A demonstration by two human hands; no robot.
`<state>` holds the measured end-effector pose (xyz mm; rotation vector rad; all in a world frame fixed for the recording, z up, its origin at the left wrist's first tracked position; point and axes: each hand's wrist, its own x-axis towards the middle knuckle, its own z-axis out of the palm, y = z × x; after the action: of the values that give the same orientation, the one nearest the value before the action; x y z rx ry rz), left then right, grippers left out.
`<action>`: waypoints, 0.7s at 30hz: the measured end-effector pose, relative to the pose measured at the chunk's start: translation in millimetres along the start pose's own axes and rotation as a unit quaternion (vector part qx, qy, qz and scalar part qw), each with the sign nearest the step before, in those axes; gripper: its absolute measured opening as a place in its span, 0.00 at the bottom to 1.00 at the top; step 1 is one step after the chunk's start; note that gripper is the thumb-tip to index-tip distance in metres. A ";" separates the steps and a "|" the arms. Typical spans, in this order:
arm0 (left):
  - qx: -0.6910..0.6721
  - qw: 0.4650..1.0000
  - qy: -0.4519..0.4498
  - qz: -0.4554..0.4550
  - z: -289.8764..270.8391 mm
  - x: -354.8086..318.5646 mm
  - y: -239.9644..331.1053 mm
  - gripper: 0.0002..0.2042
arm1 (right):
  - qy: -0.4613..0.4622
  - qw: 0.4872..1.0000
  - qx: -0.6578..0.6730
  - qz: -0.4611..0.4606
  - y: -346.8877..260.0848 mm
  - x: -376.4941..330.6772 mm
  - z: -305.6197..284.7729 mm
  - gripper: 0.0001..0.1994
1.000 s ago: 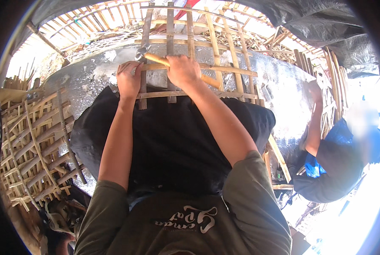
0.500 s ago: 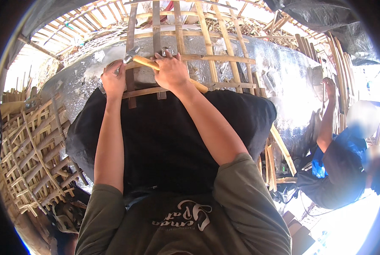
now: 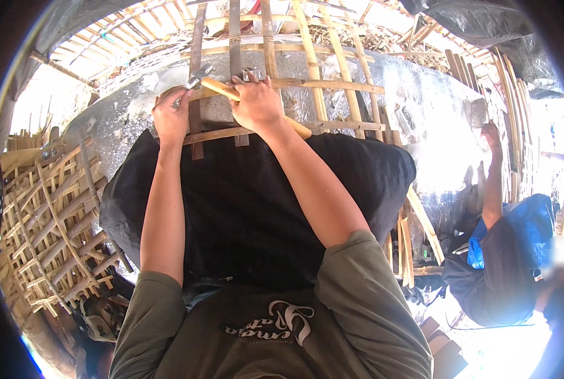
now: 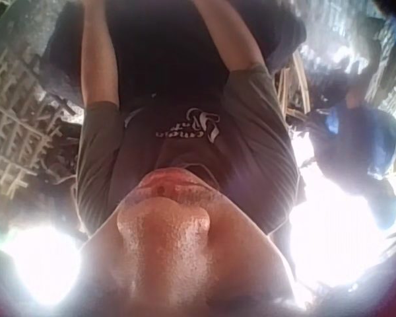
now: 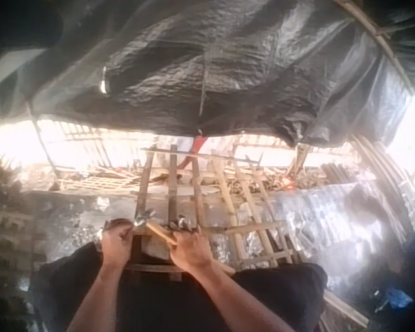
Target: The person hammers nails into a wooden lattice frame using a hammer, then lifts and repositions the frame to continue nailing. The work is performed on a black tarp-covered surface with another person visible in the background.
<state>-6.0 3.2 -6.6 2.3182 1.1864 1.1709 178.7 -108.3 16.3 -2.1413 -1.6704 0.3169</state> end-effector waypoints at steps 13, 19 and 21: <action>0.029 0.999 -0.017 0.020 1.3 0.9 -3.1 0.06 | -0.012 1.000 -0.003 -0.003 7.4 3.9 8.2 0.21; 0.029 0.999 -0.017 0.027 0.1 1.6 -1.7 0.06 | -0.030 0.999 -0.015 0.013 9.7 5.7 7.1 0.21; 0.020 0.999 -0.017 0.024 2.1 0.5 -3.2 0.06 | -0.033 0.999 -0.011 0.020 8.9 5.9 5.6 0.21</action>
<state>-5.9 5.9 -9.5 2.3976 1.1585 1.1292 185.6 -103.4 7.8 -2.2053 -1.6777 0.3867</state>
